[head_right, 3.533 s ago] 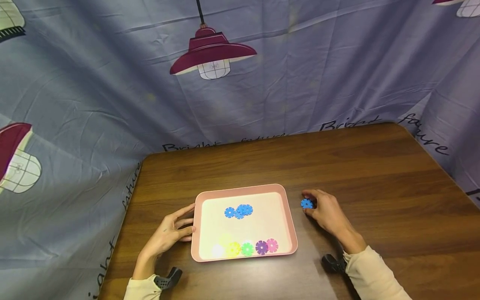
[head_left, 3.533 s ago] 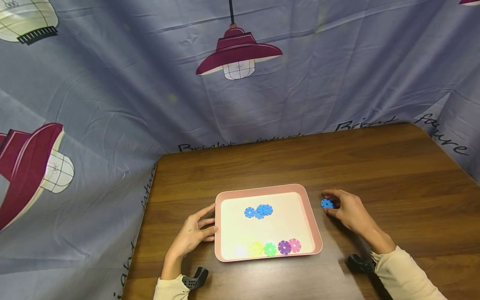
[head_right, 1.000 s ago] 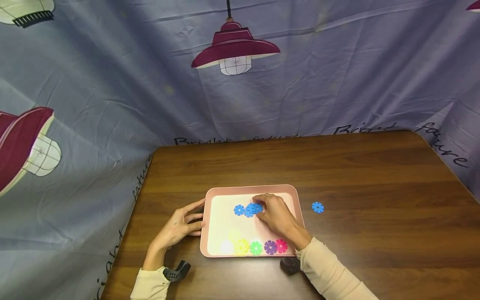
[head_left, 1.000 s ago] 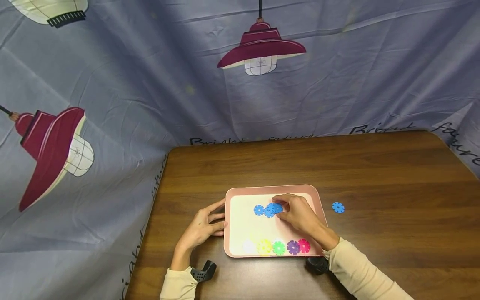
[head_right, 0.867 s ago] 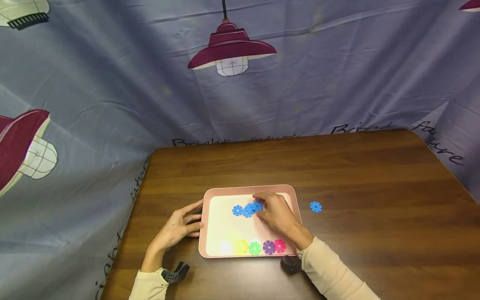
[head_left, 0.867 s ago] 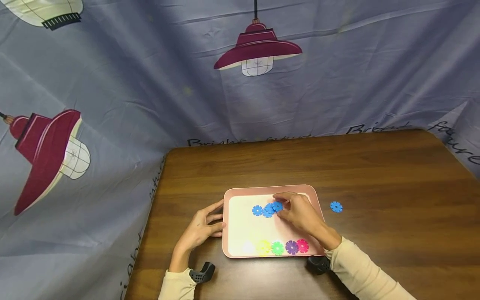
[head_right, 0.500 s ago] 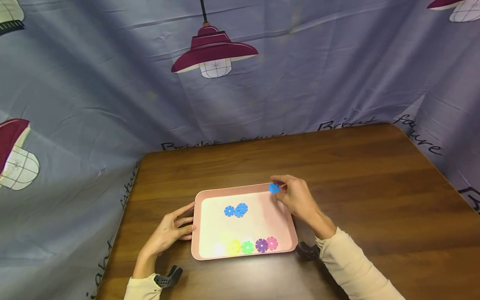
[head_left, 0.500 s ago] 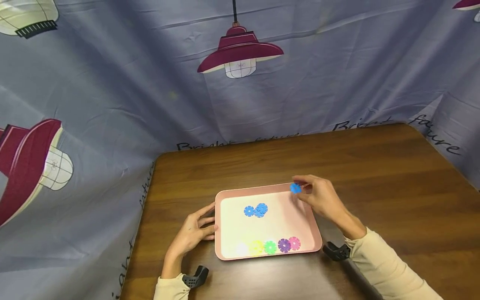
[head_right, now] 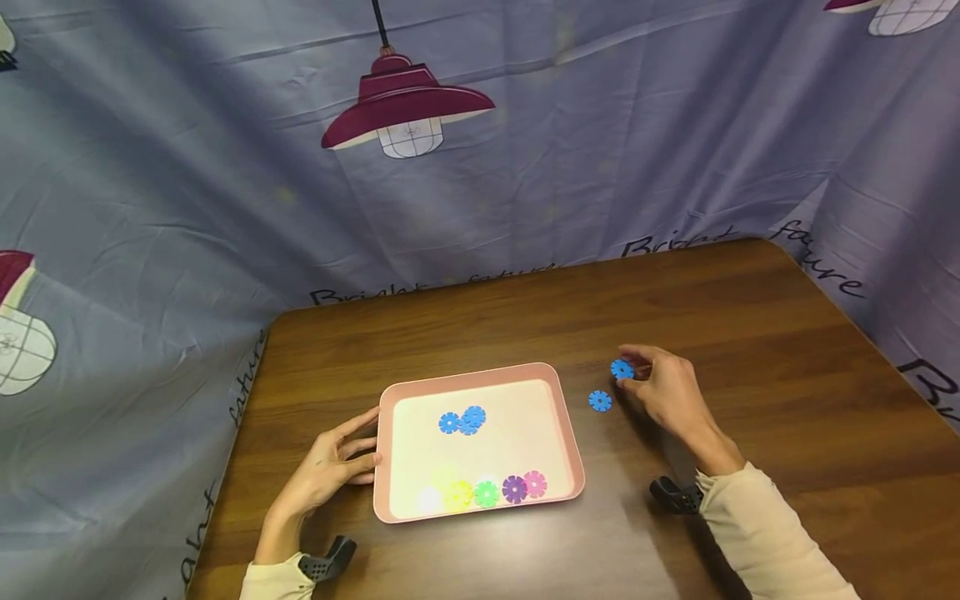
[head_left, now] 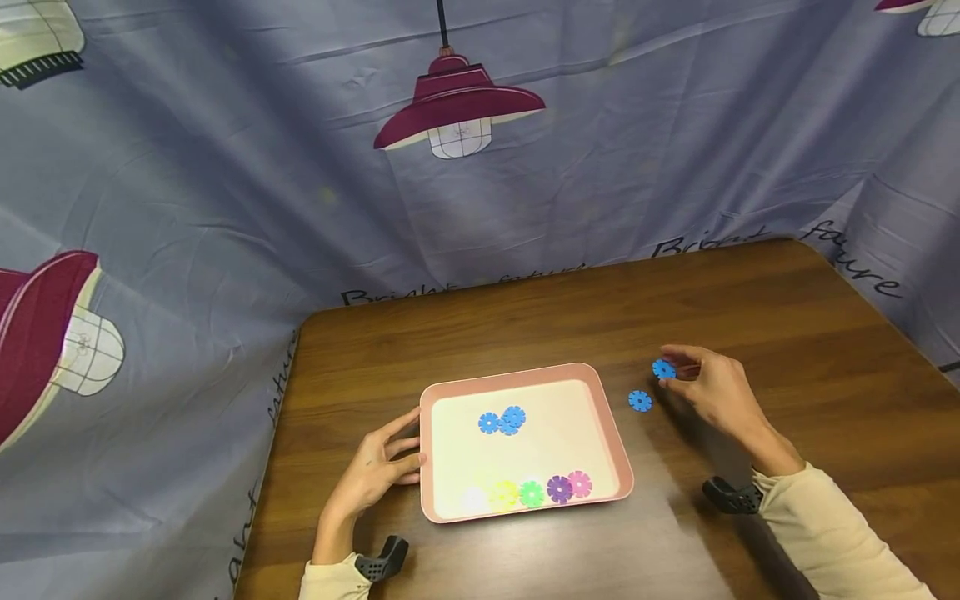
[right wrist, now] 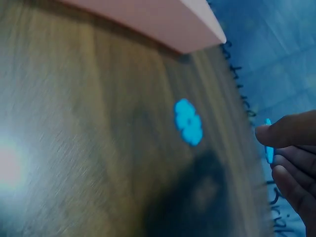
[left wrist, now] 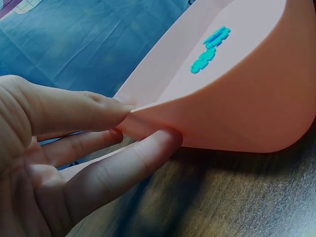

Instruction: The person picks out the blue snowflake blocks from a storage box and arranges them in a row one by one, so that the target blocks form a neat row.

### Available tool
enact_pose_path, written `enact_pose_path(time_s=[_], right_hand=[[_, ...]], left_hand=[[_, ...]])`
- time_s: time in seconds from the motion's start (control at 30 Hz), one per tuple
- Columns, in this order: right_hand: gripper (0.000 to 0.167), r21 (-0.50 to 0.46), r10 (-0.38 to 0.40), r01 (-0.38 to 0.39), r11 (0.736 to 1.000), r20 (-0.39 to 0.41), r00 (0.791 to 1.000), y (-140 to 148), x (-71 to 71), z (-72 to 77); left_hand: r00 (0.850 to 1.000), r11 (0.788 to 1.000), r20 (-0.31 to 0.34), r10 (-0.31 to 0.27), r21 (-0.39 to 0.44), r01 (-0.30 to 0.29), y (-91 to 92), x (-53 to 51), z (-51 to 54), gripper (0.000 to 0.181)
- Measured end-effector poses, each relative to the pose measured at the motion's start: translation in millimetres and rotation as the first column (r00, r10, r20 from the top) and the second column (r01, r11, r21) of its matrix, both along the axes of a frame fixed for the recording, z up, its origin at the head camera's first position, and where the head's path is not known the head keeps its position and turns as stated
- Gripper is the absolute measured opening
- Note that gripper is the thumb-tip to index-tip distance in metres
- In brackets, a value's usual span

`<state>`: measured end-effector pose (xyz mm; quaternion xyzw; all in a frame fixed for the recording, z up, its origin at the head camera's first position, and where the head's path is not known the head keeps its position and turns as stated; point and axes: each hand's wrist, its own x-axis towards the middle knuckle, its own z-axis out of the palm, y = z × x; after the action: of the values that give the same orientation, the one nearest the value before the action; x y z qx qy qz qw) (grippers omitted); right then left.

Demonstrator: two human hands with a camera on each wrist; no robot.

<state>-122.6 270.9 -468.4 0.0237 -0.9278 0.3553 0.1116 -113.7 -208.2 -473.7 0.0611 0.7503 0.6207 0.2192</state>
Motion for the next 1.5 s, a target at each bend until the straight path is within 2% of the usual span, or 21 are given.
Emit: enact_pose_path(time_s=[0.27,0.5,0.67,1.13,1.33,1.5], right_hand=[[0.046,-0.013,0.003,-0.002,1.000,0.036,0.999,2.9,5.1,-19.5],[0.042,0.011,-0.023,0.023,1.000,0.031,0.999,6.9,13.0,-28.7],[0.043,-0.003,-0.021,0.021,1.000,0.030,0.999,5.4,15.0,-33.4],[0.047,-0.004,-0.026,0.026,1.000,0.024,0.999,4.9,19.5,-36.7],[0.048,0.007,-0.029,0.029,1.000,0.026,0.999,4.2,19.5,-36.3],[0.051,0.022,-0.029,0.028,0.999,0.034,0.999,3.2,18.2,-27.6]], left_hand=[[1.000,1.000,0.021,0.022,-0.007,-0.022,-3.7,2.3,1.6,0.069],[1.000,1.000,0.022,-0.002,0.007,0.002,0.4,-0.9,2.2,0.069],[1.000,1.000,0.026,0.003,0.013,-0.004,-0.4,-1.2,3.6,0.069],[1.000,1.000,0.011,0.001,0.004,-0.001,0.3,-0.2,-1.4,0.070],[1.000,1.000,0.022,0.006,0.009,-0.006,0.0,0.9,0.8,0.070],[1.000,1.000,0.024,0.004,0.014,-0.004,1.4,-0.6,1.9,0.069]])
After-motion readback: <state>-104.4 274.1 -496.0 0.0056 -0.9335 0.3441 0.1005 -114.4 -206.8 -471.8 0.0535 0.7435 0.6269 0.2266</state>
